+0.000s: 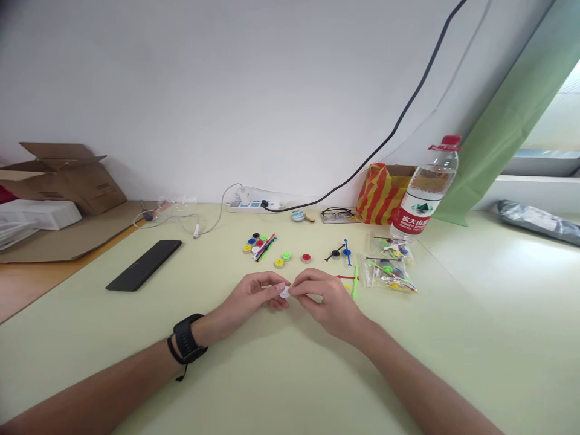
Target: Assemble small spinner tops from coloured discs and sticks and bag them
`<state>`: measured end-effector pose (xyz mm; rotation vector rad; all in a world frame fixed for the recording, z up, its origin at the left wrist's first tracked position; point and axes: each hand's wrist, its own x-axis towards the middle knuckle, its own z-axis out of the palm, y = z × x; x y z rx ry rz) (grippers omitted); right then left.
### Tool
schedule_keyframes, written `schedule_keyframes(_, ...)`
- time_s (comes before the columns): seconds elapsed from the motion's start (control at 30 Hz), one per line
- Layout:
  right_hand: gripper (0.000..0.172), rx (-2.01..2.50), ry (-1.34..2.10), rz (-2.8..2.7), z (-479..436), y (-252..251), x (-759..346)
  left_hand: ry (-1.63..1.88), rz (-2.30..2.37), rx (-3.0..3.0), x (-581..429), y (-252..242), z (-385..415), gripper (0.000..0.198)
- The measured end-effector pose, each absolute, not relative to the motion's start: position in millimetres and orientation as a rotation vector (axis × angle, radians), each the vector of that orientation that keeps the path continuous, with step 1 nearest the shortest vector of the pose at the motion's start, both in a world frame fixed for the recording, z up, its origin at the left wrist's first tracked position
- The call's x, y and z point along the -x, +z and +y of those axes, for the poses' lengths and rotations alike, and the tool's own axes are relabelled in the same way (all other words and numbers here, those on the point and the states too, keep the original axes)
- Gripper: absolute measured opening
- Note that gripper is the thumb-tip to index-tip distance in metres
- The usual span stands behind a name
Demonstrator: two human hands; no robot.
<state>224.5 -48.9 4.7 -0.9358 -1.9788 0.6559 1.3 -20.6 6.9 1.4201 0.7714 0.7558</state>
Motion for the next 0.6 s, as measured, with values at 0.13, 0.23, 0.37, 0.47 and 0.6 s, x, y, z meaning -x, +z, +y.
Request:
schedule_keyframes(0.13,0.019,0.964,0.719,-1.907,-50.5,7.4,-222.6,0.705,0.759,-1.415,0.5,8.1,-22.1,0.030)
schedule_keyframes(0.23,0.022,0.936,0.838,-1.814,-51.5,7.6,-221.6,0.661,0.750,-1.401,1.0,9.0,-23.7,0.029)
schedule_keyframes(0.37,0.051,0.995,1.009,-1.679,-52.8,8.6,-219.5,0.699,0.747,-1.378,-0.9,9.5,-24.6,0.030)
schedule_keyframes(0.47,0.041,1.009,1.245,-1.634,-53.9,10.6,-216.5,0.832,0.748,-1.405,-2.2,8.8,-24.1,0.032)
schedule_keyframes(0.6,0.039,0.883,1.625,-1.458,-55.9,11.7,-212.3,0.925,0.797,-1.502,-1.6,9.5,-22.9,0.026)
